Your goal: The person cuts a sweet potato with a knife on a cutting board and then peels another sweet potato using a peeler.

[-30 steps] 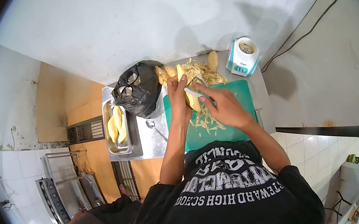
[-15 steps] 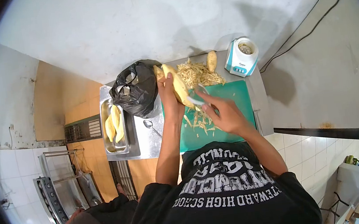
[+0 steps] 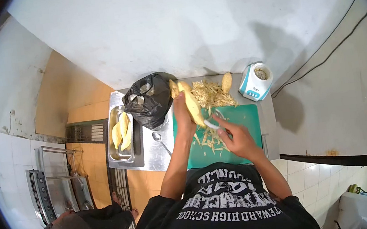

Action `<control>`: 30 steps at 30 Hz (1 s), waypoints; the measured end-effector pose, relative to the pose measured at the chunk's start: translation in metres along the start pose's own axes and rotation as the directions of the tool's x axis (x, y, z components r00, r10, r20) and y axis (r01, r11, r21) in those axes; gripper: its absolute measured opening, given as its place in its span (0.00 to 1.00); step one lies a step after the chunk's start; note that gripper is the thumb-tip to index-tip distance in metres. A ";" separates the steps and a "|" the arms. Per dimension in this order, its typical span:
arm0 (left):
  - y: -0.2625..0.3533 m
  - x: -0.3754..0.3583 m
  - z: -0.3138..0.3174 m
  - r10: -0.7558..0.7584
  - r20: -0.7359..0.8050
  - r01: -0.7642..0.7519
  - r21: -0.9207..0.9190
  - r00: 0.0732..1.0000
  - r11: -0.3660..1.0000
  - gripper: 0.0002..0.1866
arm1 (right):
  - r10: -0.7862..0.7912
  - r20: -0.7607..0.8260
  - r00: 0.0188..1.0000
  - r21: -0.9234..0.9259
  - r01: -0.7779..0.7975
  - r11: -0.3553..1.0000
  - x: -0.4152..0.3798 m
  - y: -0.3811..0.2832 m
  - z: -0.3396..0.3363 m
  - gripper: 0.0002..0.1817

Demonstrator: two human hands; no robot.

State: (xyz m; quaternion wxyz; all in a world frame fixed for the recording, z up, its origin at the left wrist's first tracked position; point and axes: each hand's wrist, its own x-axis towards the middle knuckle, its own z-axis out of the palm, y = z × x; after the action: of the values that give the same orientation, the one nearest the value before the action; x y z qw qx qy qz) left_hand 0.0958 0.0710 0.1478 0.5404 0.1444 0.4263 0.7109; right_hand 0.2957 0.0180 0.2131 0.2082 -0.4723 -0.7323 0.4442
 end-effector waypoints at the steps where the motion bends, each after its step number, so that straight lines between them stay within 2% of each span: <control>1: -0.010 0.000 0.002 0.009 0.006 -0.009 -0.029 1.000 1.000 0.14 | -0.011 -0.002 1.000 -0.001 0.011 1.000 0.009 -0.004 0.001 0.25; 3: -0.020 0.001 0.004 0.037 0.029 -0.035 -0.059 0.999 0.998 0.14 | -0.161 -0.086 0.983 -0.083 0.154 0.985 0.026 -0.009 0.002 0.26; 5: -0.018 0.001 0.005 0.008 -0.038 -0.010 -0.042 0.999 0.999 0.14 | -0.199 -0.095 0.975 -0.130 0.186 0.974 0.030 0.001 0.014 0.26; 7: -0.001 0.000 0.008 0.018 0.002 -0.018 -0.079 1.000 0.997 0.14 | -0.232 -0.092 0.968 -0.177 0.214 0.961 0.025 0.007 0.021 0.26; 9: 0.006 0.001 0.001 0.025 0.003 -0.024 -0.131 1.000 0.991 0.15 | -0.121 0.051 0.991 -0.207 0.129 0.970 0.008 0.018 0.024 0.26; 10: 0.006 0.003 -0.003 0.022 0.001 -0.022 -0.131 1.000 0.991 0.15 | -0.118 0.053 0.992 -0.207 0.126 0.970 0.001 0.028 0.026 0.26; 12: 0.006 0.006 -0.010 0.075 -0.032 -0.078 -0.099 0.997 0.992 0.14 | -0.257 -0.013 0.966 -0.145 0.253 0.957 -0.007 0.032 0.028 0.27; 13: 0.002 0.010 -0.015 0.084 -0.030 -0.085 -0.043 0.996 0.995 0.14 | -0.252 -0.015 0.968 -0.139 0.247 0.959 -0.009 0.032 0.026 0.27; 16: -0.011 0.004 -0.008 0.079 -0.021 -0.079 -0.012 0.997 0.997 0.12 | -0.097 -0.068 0.993 -0.069 0.093 0.993 0.010 -0.007 0.007 0.26; 18: -0.012 -0.003 -0.005 0.072 0.001 -0.072 0.014 0.997 0.997 0.11 | -0.183 -0.075 0.980 -0.144 0.171 0.975 0.026 -0.009 0.010 0.24; 20: -0.002 -0.009 0.005 0.055 0.000 -0.055 -0.050 0.998 0.997 0.11 | -0.183 -0.085 0.979 -0.155 0.168 0.974 0.021 0.000 0.022 0.24; 22: 0.005 -0.001 -0.008 0.036 0.009 -0.036 -0.033 0.999 0.999 0.12 | -0.206 -0.074 0.976 -0.185 0.190 0.964 0.016 0.014 0.029 0.23; 24: 0.018 0.005 -0.004 0.100 -0.035 -0.103 -0.087 0.994 0.991 0.13 | -0.170 0.039 0.985 -0.205 0.175 0.963 -0.007 0.033 0.036 0.24; 25: 0.029 -0.002 -0.002 0.035 0.022 -0.031 -0.147 0.999 0.989 0.14 | -0.169 0.046 0.985 -0.209 0.175 0.962 -0.013 0.037 0.036 0.24; 26: 0.028 0.001 -0.005 0.033 0.010 -0.031 -0.154 0.999 0.988 0.14 | -0.118 0.042 0.992 -0.167 0.123 0.978 -0.019 0.037 0.034 0.23; 28: 0.019 0.011 -0.013 0.147 -0.045 -0.148 -0.020 0.988 0.989 0.14 | -0.062 0.055 0.997 -0.128 0.069 0.989 -0.022 0.033 0.029 0.23; 30: 0.010 0.003 -0.012 0.062 -0.027 -0.061 0.020 0.998 0.998 0.12 | -0.177 -0.136 0.975 -0.045 0.173 0.984 -0.004 0.016 0.021 0.24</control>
State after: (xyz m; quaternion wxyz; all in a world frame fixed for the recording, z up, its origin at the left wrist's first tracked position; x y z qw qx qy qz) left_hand 0.0799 0.0680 0.1471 0.5109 0.1530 0.4359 0.7249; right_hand 0.2902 0.0075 0.1893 0.2893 -0.4392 -0.7620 0.3780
